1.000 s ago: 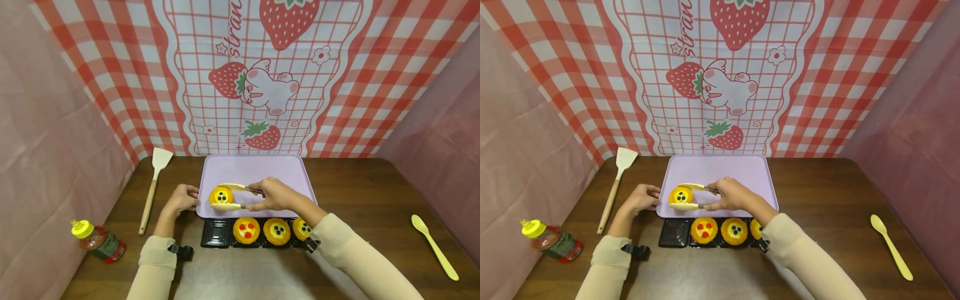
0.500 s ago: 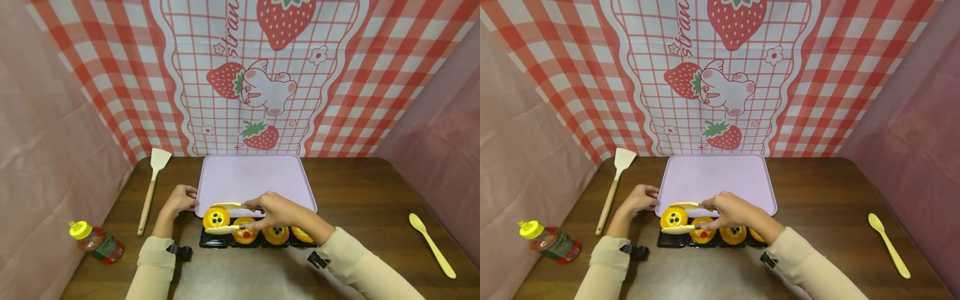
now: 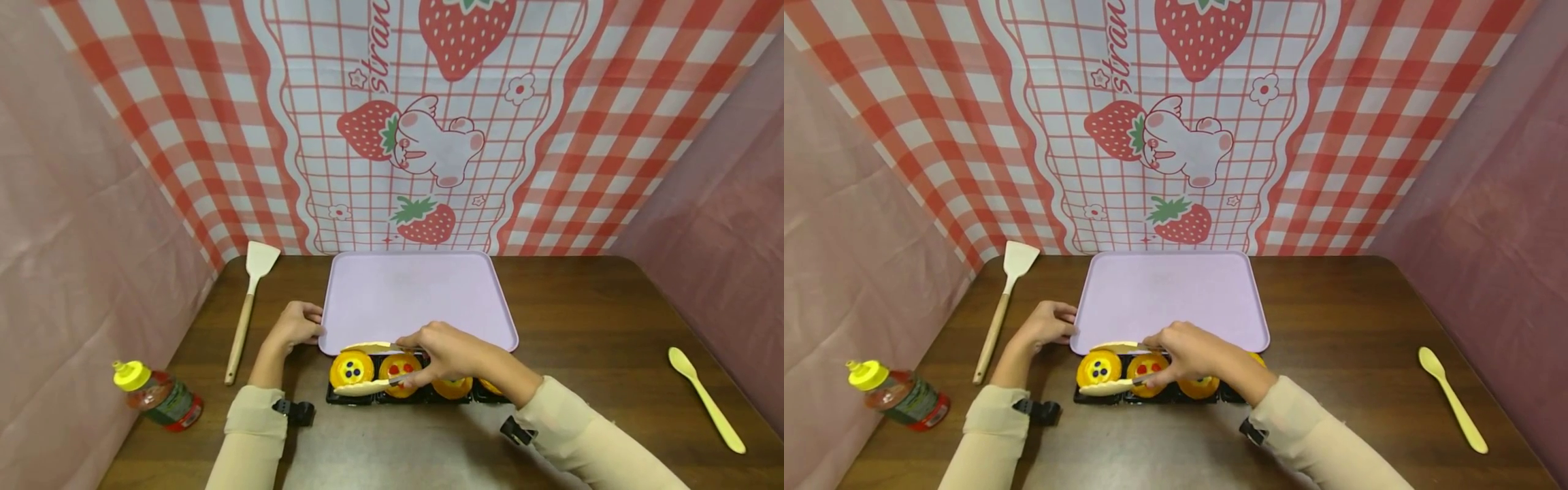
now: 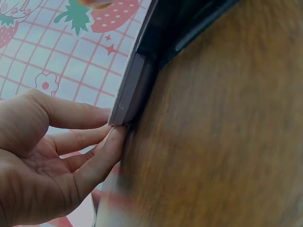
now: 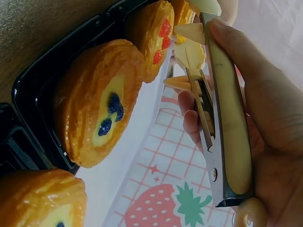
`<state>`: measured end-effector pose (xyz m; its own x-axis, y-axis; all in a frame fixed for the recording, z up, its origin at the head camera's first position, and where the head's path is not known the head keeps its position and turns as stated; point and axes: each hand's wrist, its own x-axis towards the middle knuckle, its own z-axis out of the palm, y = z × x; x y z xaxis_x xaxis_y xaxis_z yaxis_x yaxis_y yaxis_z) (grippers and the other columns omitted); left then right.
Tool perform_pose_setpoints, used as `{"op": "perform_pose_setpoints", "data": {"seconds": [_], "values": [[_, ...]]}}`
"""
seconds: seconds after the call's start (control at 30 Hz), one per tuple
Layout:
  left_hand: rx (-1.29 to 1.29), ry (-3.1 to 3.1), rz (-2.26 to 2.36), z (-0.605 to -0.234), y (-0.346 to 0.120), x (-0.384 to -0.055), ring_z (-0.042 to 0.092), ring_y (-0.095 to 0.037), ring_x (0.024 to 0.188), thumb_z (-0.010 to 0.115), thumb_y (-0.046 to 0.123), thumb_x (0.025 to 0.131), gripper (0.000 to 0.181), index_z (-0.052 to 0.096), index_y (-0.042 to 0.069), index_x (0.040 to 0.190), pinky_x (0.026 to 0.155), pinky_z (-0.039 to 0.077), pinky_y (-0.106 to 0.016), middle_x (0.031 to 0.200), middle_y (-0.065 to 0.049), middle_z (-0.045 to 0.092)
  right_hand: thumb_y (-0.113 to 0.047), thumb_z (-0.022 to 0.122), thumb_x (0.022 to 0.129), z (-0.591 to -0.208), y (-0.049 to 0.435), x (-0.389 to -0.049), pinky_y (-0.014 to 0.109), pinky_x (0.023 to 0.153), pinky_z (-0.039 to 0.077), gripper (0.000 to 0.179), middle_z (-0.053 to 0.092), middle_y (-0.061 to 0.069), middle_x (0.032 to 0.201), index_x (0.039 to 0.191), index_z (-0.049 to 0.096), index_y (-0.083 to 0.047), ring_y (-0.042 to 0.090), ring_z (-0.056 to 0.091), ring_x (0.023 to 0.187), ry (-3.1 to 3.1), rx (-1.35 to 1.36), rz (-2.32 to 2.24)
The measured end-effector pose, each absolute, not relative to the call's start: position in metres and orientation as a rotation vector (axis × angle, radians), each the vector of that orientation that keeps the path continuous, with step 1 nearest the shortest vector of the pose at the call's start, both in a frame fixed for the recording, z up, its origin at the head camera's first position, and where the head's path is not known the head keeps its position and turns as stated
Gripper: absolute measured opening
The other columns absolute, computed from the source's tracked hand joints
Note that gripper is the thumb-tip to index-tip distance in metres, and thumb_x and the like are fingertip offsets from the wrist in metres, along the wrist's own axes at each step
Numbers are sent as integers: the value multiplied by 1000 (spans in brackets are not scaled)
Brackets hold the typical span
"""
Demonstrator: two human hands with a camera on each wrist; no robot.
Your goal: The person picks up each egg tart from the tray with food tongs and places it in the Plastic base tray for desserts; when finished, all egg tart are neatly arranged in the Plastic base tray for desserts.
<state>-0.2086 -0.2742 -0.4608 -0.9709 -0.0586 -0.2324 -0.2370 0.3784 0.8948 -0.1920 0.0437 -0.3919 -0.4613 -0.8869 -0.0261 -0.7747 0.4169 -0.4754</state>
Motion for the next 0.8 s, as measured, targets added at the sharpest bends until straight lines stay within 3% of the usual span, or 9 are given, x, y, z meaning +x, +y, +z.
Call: {"op": "perform_pose_setpoints", "data": {"seconds": [0.07, 0.23, 0.53, 0.8], "values": [[-278, 2473, 1640, -461, -274, -209, 60, -22, 72, 67, -15, 77, 45, 56, -18, 120, 63, 61, -37, 98, -23, 57, -42, 78, 84, -393, 44, -192, 26, 82, 54, 65, 70, 7, 118, 131, 62, 0, 12, 67, 92, 2396, -1440, -587], [-275, 2473, 1633, -461, -274, -208, 60, -23, 73, 67, -15, 78, 45, 56, -17, 121, 63, 61, -37, 99, -23, 57, -42, 78, 84, -397, 43, -191, 24, 80, 53, 65, 70, 8, 119, 131, 62, 0, 11, 66, 86, 2387, -1446, -593], [-268, 2479, 1630, -460, -272, -210, 61, -23, 74, 67, -14, 78, 44, 56, -17, 121, 64, 61, -37, 100, -25, 58, -44, 80, 82, -398, 44, -191, 20, 67, 49, 69, 72, 6, 110, 131, 62, 0, 13, 61, 71, 2401, -1429, -622], [-281, 2485, 1626, -460, -273, -208, 61, -24, 74, 67, -14, 78, 44, 56, -18, 121, 64, 61, -38, 100, -24, 58, -50, 88, 68, -392, 51, -186, 28, 82, 56, 88, 67, 13, 124, 133, 60, 2, 18, 66, 94, 2491, -1447, -667]]}}
